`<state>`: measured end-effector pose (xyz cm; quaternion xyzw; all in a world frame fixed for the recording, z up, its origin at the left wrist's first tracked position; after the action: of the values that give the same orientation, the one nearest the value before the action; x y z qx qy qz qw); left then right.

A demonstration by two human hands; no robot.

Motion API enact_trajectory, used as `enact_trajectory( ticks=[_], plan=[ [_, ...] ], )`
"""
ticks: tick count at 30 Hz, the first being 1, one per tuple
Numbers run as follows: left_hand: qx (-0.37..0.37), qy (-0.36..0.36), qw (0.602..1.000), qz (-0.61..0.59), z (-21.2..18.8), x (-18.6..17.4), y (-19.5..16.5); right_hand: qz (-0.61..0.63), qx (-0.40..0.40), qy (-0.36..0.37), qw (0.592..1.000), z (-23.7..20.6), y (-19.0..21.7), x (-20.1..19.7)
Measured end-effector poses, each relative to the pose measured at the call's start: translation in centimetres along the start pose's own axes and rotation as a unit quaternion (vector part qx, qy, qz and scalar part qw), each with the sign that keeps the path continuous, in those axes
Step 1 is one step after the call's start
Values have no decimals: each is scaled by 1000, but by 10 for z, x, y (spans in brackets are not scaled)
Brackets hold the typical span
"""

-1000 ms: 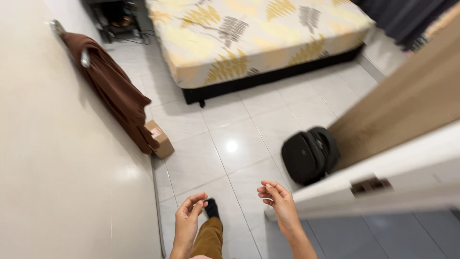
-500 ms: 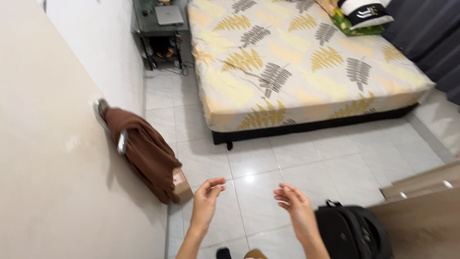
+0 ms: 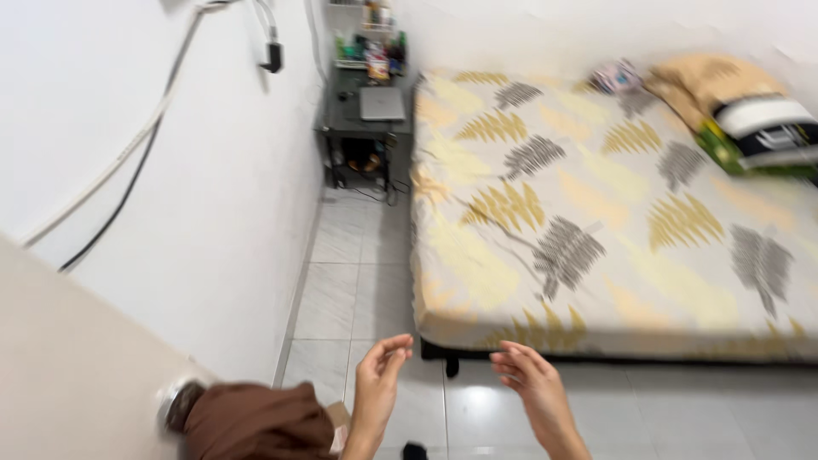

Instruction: The person inserts batteries into a blue device on a desk, then walks around the room unplugging power adapters and cables from wall sockets, including a phone charger, a laptop cable, a bug zapper, and a fish tank outlet.

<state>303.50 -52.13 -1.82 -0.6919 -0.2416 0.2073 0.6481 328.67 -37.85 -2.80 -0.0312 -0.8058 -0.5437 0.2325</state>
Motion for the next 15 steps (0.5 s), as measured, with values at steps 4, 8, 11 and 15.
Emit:
enact_trajectory(
  ticks=[4,8,11,15],
  plan=[
    [18,-57,998,-16,82,-31,41,-33,13,112,993,109,25,101],
    [-59,-136,989,0,139,-60,106,-38,22,182,982,191,29,158],
    [-145,-168,975,9,185,-77,130,-31,37,176,983,249,20,177],
    [-151,-167,974,6,286,-82,125,-16,50,136,989,351,13,176]
  ],
)
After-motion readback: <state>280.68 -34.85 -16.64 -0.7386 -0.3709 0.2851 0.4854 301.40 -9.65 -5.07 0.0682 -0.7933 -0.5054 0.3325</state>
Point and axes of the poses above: each hand's wrist, its own z-axis towards the middle knuckle, its own x-axis out of the palm, y = z × x, the point moved 7 cm from there along z, towards the middle knuckle, and after that the axes turned 11 degrees about z, right-handed, at the moved point
